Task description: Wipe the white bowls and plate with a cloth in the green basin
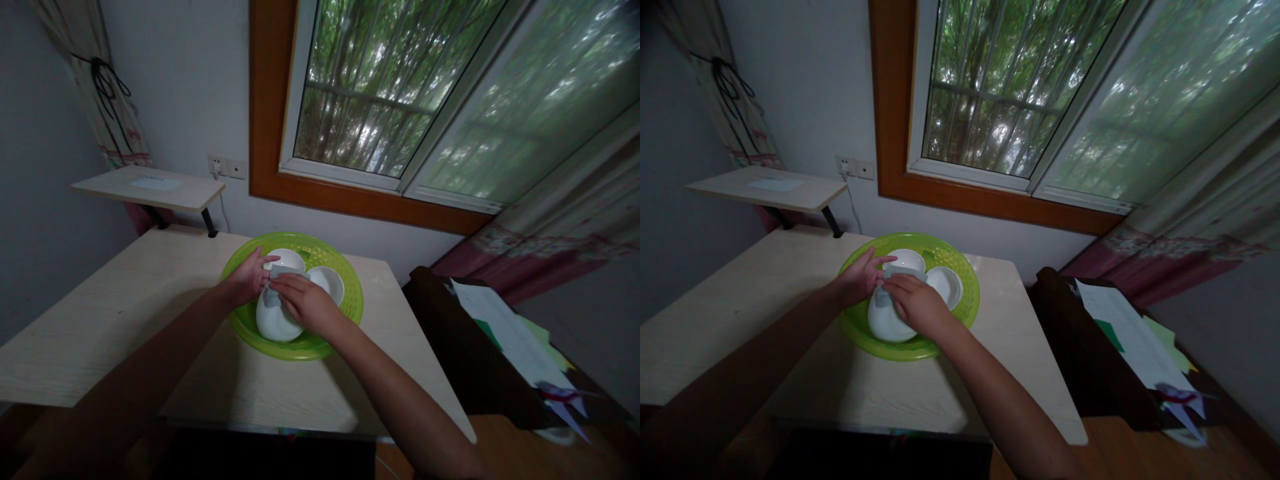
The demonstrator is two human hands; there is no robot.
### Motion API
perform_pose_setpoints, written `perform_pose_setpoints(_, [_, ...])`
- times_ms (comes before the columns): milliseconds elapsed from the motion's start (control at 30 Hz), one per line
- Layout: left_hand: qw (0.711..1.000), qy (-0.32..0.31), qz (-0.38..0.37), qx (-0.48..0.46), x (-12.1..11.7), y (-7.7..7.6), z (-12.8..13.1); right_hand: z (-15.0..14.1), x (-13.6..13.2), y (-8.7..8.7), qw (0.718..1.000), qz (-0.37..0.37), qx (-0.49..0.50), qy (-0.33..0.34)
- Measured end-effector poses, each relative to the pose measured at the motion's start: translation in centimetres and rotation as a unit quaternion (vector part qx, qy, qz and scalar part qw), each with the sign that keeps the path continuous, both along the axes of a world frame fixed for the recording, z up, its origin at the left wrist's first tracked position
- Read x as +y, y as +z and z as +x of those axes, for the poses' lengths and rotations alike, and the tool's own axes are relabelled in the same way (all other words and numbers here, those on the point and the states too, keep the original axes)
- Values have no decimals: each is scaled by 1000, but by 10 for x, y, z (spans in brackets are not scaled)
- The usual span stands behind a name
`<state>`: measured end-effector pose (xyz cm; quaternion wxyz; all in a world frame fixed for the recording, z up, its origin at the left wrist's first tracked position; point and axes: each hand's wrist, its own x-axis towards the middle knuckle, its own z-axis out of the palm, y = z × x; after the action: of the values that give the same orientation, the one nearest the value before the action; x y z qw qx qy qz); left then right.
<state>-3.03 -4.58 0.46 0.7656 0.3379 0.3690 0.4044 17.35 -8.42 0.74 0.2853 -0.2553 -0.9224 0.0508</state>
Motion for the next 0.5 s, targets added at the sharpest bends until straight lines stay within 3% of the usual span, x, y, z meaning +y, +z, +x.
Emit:
perform_pose_setpoints(133, [1000,2,9,25,0,-1,1,17,15,-2,993,-68,46,-80])
perform_pose_setpoints(233, [996,9,56,65,-1,-7,2,34,26,-6,986,-114,47,-115])
perform_pose_setpoints(367, [989,-22,133,66,-1,-19,-1,51,40,-17,974,-164,61,-142])
perform_pose_setpoints(500, [987,-42,149,47,0,-21,-6,57,49,-23,956,-234,113,-140])
